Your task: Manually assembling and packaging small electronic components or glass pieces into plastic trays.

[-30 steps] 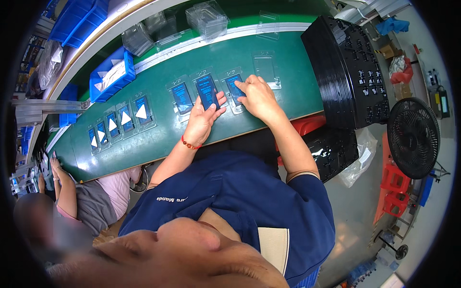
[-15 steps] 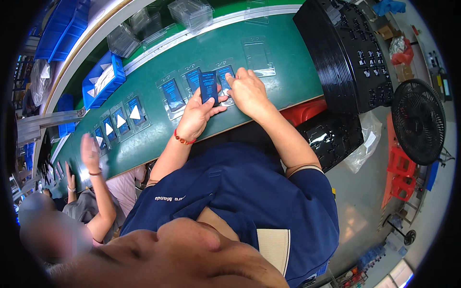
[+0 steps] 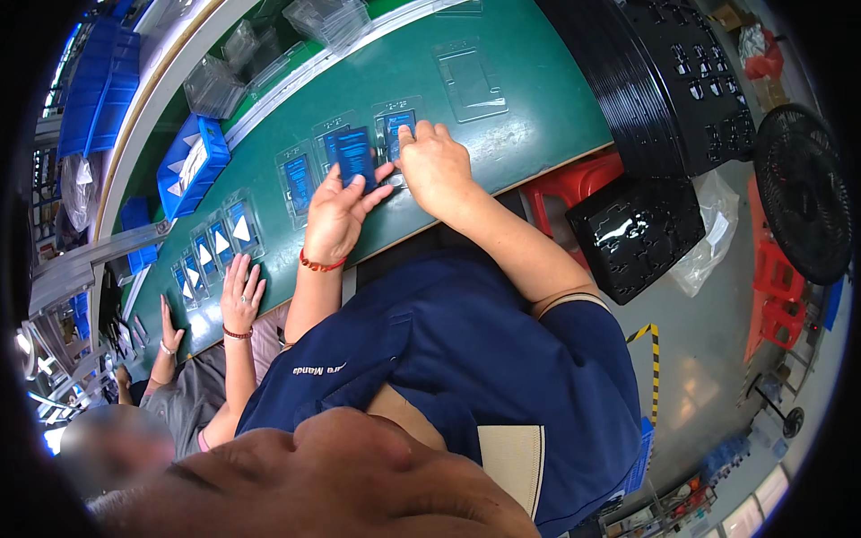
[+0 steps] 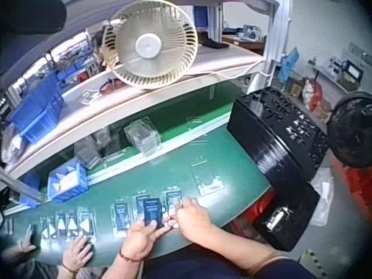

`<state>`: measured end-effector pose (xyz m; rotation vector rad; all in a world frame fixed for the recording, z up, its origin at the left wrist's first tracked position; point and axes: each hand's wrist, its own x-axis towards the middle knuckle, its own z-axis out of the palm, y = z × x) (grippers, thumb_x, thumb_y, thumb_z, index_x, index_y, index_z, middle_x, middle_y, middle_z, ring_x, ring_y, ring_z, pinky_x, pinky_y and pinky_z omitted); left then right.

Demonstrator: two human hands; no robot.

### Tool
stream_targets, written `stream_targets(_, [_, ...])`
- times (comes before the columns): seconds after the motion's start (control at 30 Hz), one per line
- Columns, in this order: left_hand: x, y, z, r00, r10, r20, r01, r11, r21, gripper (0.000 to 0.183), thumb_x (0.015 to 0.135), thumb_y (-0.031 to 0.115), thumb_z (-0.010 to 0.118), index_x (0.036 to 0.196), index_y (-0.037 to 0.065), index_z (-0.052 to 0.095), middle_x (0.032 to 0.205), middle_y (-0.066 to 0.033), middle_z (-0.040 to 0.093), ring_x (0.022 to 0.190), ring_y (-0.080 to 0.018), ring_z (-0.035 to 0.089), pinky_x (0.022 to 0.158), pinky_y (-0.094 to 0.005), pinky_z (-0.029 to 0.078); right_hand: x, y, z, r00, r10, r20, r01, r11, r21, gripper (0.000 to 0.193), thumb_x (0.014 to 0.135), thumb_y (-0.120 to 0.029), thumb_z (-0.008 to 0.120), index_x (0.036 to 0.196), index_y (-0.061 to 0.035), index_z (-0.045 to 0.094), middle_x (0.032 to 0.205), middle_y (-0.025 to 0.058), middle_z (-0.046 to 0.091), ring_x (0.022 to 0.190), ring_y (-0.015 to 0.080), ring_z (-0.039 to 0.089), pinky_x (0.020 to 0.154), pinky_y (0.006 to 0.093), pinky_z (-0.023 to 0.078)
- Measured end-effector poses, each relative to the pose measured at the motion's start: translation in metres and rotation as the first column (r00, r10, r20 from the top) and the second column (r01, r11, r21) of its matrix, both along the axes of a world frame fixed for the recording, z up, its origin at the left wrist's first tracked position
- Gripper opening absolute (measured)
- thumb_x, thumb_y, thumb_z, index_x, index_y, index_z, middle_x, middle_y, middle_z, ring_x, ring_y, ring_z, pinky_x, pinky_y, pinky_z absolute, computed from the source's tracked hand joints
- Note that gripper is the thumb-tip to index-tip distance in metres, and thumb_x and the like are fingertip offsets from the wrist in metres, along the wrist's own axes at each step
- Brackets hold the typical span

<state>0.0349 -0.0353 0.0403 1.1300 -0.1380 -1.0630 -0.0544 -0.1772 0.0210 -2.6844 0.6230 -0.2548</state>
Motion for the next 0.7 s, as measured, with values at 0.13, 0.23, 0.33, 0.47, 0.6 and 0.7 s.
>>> stream_targets(0.13, [0.006, 0.007, 0.002, 0.997, 0.071, 0.021, -0.070, 0.997, -0.026, 0.036, 0.098, 0.004, 0.043, 0.134, -0.001, 0.038, 0.131, -0.0165, 0.052, 0.110, -0.0336, 0.060, 0.080, -0.0379, 0.059, 0.001, 0.004, -0.002, 1.000, -0.010, 0.001, 0.010, 1.000, 0.013, 0.043, 0.079, -0.020, 0.070, 0.116, 0.0001, 0.062, 0.090, 0.0121, 0.059, 0.088, 0.0285, 0.060, 0.069, 0.0391, 0.053])
stream_targets(0.23, [0.007, 0.003, 0.003, 0.992, -0.027, 0.122, 0.024, 0.999, 0.030, 0.035, 0.099, 0.006, 0.043, 0.132, 0.000, 0.040, 0.130, -0.0170, 0.052, 0.103, -0.0311, 0.064, 0.072, -0.0347, 0.060, 0.002, 0.007, -0.003, 1.000, -0.015, 0.000, 0.015, 1.000, 0.021, 0.044, 0.079, -0.021, 0.069, 0.116, 0.0012, 0.062, 0.091, 0.0119, 0.060, 0.088, 0.0282, 0.060, 0.069, 0.0387, 0.053])
stream_targets(0.33, [0.005, -0.003, -0.003, 0.968, -0.140, 0.206, 0.114, 0.985, 0.132, 0.032, 0.098, 0.007, 0.044, 0.129, -0.002, 0.041, 0.116, -0.0155, 0.059, 0.100, -0.0233, 0.065, 0.069, -0.0311, 0.060, 0.001, 0.006, -0.005, 1.000, -0.001, 0.028, 0.000, 0.999, 0.039, 0.044, 0.079, -0.021, 0.070, 0.116, 0.0019, 0.062, 0.091, 0.0123, 0.061, 0.088, 0.0283, 0.060, 0.069, 0.0385, 0.053])
stream_targets(0.47, [0.003, -0.007, 0.000, 0.971, -0.172, 0.168, 0.148, 0.978, 0.145, 0.032, 0.098, 0.006, 0.042, 0.129, -0.003, 0.041, 0.117, -0.0157, 0.058, 0.102, -0.0238, 0.064, 0.069, -0.0312, 0.060, 0.000, 0.006, -0.007, 0.999, -0.009, 0.049, 0.006, 0.999, 0.043, 0.045, 0.078, -0.022, 0.070, 0.115, 0.0021, 0.063, 0.090, 0.0130, 0.061, 0.088, 0.0284, 0.060, 0.068, 0.0382, 0.053])
stream_targets(0.6, [0.001, -0.006, 0.000, 0.973, -0.168, 0.158, 0.149, 0.981, 0.124, 0.032, 0.098, 0.006, 0.042, 0.129, -0.003, 0.040, 0.118, -0.0159, 0.058, 0.103, -0.0242, 0.064, 0.069, -0.0314, 0.060, 0.001, 0.005, -0.007, 0.997, 0.000, 0.072, -0.001, 1.000, 0.019, 0.045, 0.078, -0.022, 0.069, 0.115, 0.0029, 0.063, 0.090, 0.0135, 0.061, 0.087, 0.0282, 0.061, 0.067, 0.0377, 0.054])
stream_targets(0.7, [0.003, -0.006, 0.001, 0.972, -0.156, 0.177, 0.136, 0.983, 0.121, 0.033, 0.098, 0.006, 0.042, 0.130, -0.003, 0.040, 0.118, -0.0160, 0.058, 0.102, -0.0249, 0.064, 0.069, -0.0316, 0.061, 0.002, 0.006, -0.006, 0.998, 0.000, 0.068, -0.002, 1.000, 0.025, 0.045, 0.078, -0.022, 0.069, 0.115, 0.0033, 0.062, 0.090, 0.0133, 0.061, 0.087, 0.0282, 0.061, 0.067, 0.0375, 0.054])
